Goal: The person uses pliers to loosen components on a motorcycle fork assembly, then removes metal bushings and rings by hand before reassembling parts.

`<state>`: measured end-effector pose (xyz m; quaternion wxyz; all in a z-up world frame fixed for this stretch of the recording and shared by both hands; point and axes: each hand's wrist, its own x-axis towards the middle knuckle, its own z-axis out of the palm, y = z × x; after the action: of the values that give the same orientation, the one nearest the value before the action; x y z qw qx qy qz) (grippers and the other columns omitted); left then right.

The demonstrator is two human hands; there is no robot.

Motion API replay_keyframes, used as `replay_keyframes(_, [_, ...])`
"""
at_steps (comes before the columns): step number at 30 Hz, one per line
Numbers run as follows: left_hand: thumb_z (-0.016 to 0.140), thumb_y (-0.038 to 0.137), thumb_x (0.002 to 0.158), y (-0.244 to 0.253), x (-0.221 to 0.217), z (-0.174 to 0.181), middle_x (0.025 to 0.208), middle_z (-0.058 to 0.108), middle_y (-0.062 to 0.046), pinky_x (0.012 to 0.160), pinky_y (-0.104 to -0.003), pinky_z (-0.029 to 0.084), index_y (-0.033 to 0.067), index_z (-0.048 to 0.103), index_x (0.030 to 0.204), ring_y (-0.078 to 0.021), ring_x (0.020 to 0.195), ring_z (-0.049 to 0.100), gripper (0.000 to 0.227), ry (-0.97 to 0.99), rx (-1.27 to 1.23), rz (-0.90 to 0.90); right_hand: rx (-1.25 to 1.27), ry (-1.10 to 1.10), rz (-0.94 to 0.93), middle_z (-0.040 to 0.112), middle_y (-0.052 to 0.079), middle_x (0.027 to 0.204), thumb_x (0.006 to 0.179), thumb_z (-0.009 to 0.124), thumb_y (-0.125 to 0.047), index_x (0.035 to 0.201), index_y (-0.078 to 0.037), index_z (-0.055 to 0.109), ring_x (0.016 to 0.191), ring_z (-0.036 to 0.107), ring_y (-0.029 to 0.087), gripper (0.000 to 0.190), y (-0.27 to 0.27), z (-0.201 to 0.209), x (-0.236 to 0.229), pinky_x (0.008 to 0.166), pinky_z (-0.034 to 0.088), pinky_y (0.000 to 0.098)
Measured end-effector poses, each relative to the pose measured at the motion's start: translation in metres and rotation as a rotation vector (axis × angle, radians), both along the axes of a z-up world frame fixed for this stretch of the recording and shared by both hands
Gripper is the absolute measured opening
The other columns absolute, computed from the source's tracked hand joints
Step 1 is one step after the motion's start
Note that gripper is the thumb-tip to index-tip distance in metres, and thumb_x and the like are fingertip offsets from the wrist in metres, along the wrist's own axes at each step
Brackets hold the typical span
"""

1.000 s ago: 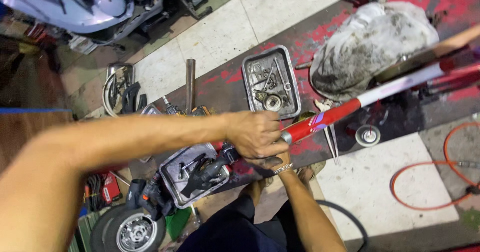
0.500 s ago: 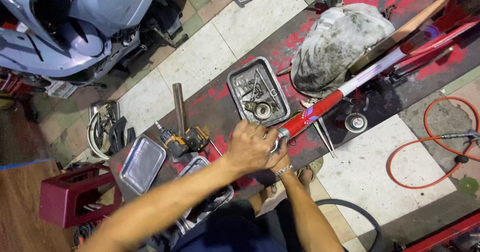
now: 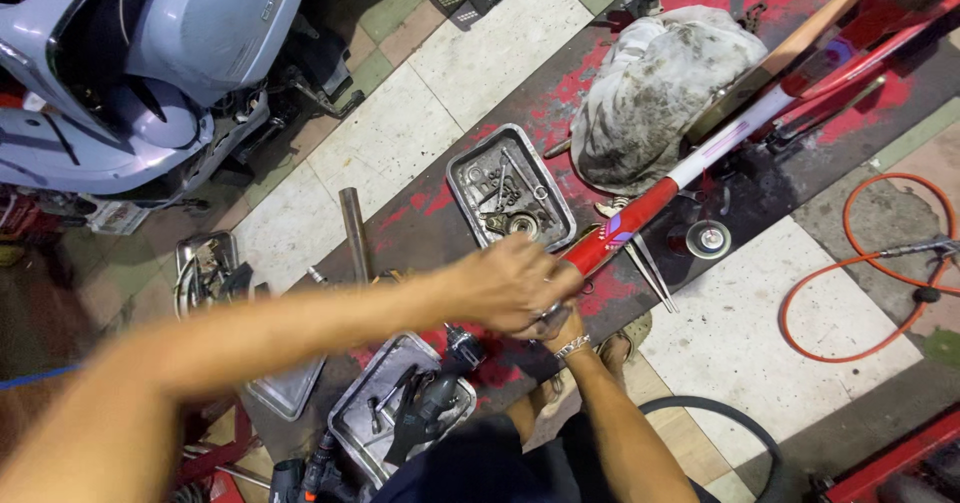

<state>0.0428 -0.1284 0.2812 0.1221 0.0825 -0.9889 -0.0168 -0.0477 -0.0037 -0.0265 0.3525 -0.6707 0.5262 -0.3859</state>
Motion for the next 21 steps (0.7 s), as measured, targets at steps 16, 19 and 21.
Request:
replay_keyframes(16, [0.07, 0.046, 0.081, -0.046, -0.007, -0.028, 0.062, 0.046, -0.003, 0.056, -0.04, 0.037, 0.0106, 0.058, 0.088, -0.0228, 0.056, 0.05, 0.038, 0.197, 0.241, -0.509, 0.046, -0.004, 0.098, 0.05, 0.012, 0.153, 0.09, 0.067, -0.043, 0.149, -0.017, 0.047, 0.144, 0.043, 0.023, 0.068, 0.008, -0.03, -0.001, 0.117, 0.037, 0.0386])
replay_keyframes(19, [0.069, 0.042, 0.087, -0.063, -0.02, -0.027, 0.076, 0.053, -0.007, 0.065, -0.039, 0.041, 0.0097, 0.06, 0.099, -0.0241, 0.067, 0.055, 0.035, 0.231, 0.262, -0.747, 0.123, -0.007, 0.073, 0.048, 0.011, 0.156, 0.091, 0.066, -0.042, 0.151, -0.017, 0.046, 0.146, 0.042, 0.022, 0.068, 0.016, -0.06, 0.002, 0.119, 0.036, 0.0378])
replay_keyframes(21, [0.07, 0.039, 0.088, -0.053, -0.017, -0.017, 0.073, 0.053, -0.005, 0.061, -0.038, 0.04, 0.0082, 0.062, 0.099, -0.0226, 0.064, 0.055, 0.034, 0.194, 0.204, -0.627, 0.275, -0.034, 0.035, 0.058, 0.008, 0.147, 0.09, 0.068, -0.044, 0.142, -0.02, 0.055, 0.14, 0.052, 0.018, 0.059, 0.023, -0.081, 0.004, 0.116, 0.043, 0.0347])
